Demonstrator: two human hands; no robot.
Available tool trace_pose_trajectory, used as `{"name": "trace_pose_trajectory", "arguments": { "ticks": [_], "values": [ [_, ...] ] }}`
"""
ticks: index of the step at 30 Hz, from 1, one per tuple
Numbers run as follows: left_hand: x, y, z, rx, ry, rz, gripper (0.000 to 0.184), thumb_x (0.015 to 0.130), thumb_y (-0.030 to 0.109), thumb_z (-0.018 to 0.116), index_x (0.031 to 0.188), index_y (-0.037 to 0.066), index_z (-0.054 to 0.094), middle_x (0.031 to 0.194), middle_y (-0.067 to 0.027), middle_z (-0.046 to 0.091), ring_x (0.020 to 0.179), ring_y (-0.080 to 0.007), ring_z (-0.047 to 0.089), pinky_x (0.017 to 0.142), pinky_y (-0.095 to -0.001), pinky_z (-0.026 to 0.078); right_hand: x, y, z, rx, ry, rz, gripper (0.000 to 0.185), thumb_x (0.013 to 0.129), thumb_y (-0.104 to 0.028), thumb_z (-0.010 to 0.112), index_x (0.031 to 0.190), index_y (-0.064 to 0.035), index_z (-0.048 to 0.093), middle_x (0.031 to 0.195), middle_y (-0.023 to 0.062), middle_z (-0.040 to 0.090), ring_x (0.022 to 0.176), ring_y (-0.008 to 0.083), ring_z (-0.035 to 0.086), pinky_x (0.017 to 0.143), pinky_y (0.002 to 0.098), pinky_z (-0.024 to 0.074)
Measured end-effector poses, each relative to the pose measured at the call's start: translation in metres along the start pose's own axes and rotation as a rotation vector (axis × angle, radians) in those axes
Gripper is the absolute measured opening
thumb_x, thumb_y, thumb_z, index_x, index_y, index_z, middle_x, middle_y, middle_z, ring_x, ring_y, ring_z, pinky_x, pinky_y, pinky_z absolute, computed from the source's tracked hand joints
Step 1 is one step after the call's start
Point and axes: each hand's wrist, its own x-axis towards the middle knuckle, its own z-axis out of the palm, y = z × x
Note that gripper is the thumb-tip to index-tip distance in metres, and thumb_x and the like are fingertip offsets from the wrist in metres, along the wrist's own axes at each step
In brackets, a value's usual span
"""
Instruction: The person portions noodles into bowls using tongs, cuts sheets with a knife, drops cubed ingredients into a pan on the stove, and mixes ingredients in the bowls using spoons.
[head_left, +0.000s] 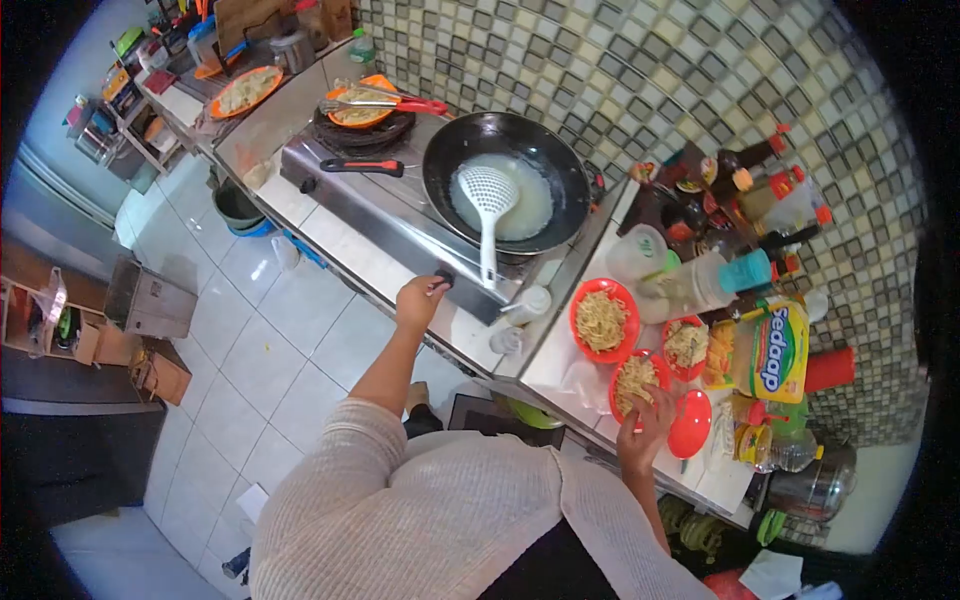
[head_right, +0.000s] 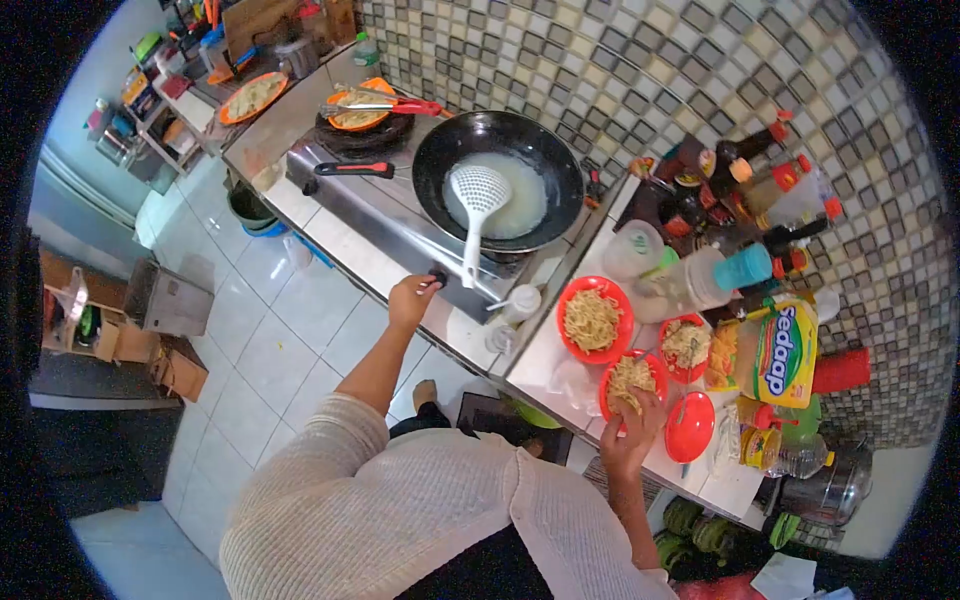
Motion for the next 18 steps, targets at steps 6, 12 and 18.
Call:
{"name": "trace_pose_trajectory", "arguments": {
  "ticks": [6, 12, 18],
  "values": [
    [0.017, -0.002, -0.012, 0.164, -0.179, 0.069, 0.02, 0.082, 0.027, 0.071, 0.091, 0.009, 0.073, 0.094, -0.0127, 0.07, 0.083, -0.0317, 0.067, 0.072, -0.0413, 0.053, 0.033, -0.06, 0.03, 0.087, -0.045, -0.035, 0.03, 0.07, 0.005, 0.058, 0.094, -0.0086, 0.07, 0.112, 0.0126, 0.062, 0.109, 0.0341, 0.056, 0.095, 0.0456, 0.0395],
    [0.034, -0.008, -0.009, 0.14, -0.305, -0.056, 0.02, 0.084, 0.027, 0.069, 0.091, 0.008, 0.067, 0.083, -0.0131, 0.07, 0.08, -0.0338, 0.067, 0.072, -0.0436, 0.053, 0.048, -0.082, 0.051, 0.127, -0.057, 0.029, 0.028, 0.07, 0.005, 0.058, 0.092, -0.0085, 0.07, 0.109, 0.0118, 0.063, 0.105, 0.0324, 0.058, 0.093, 0.044, 0.0418],
    [0.04, -0.011, 0.0, 0.0, -0.224, -0.219, 0.024, 0.077, 0.02, 0.077, 0.084, 0.004, 0.061, 0.077, -0.0138, 0.069, 0.073, -0.0281, 0.069, 0.07, -0.0374, 0.053, 0.053, -0.098, 0.061, 0.132, -0.041, 0.031, 0.026, 0.071, 0.005, 0.059, 0.09, -0.0084, 0.07, 0.109, 0.0112, 0.063, 0.104, 0.0317, 0.058, 0.093, 0.0434, 0.042]
  ]
}}
